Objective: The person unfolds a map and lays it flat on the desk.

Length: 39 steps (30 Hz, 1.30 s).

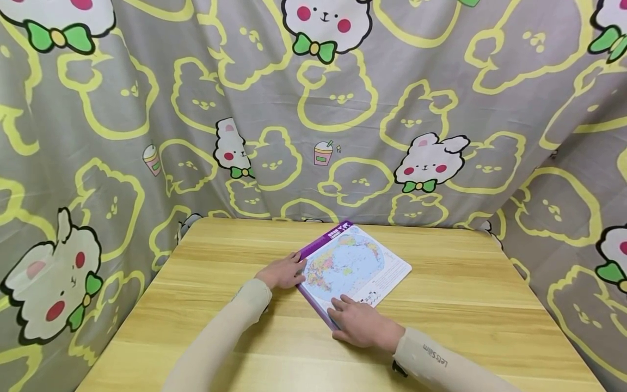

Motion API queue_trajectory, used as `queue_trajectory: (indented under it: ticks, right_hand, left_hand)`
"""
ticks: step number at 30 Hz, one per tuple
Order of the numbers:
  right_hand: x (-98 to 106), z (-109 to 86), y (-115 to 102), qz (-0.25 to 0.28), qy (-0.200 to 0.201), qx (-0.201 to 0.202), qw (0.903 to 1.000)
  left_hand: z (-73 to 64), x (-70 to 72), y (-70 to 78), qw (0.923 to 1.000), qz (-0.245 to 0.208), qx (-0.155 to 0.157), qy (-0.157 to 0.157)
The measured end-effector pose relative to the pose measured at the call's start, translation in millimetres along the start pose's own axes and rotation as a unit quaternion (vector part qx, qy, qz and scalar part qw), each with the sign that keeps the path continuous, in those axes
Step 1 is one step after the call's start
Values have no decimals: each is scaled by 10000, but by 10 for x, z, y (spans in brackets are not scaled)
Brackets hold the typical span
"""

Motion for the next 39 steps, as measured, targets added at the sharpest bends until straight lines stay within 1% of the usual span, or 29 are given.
queue_trajectory:
  ticks: [6,12,16,20,23,27,30,34,39]
  right_hand:
    - [7,-34,23,-1,-60,63,10000]
    - [24,-61,49,43,-34,123,9999]
    - [13,-78,72,54,-50,168,9998]
    - [4,-95,88,98,-93,195,9997]
    - [2,-109,101,144,-152,193,9996]
    - [-7,-130,126,200,-221,194,9994]
    - [-15,-149,145,208,-246,222,9992]
    - [-19,-171,168,235,-228,263,9991]
    - [-26,-187,198,250,-209,318,9990]
  left_hand:
    - [-36,-21,17,9999,117,-66,29]
    - [-57,-35,19,9995,314,-83,63]
    - [-84,-34,29,9994,330,-87,43]
    - [-124,-10,57,9995,257,-157,48]
    - [-151,-3,74,9990,351,-265,86]
    - [-170,-30,77,9981,499,-330,120]
    - [-175,-48,73,9984,468,-298,133]
    - [-188,-60,78,9980,534,-295,134]
    - [-219,-67,97,9971,634,-393,167]
Point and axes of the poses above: each hand's wrist, its own z-axis towards the middle knuckle, its own x-axis out of the back of the hand, y = z × x, the point moved 4 cm from there along z, towards the middle knuckle, and after that the axes turned 8 degrees about -z, right-handed, at the moved point
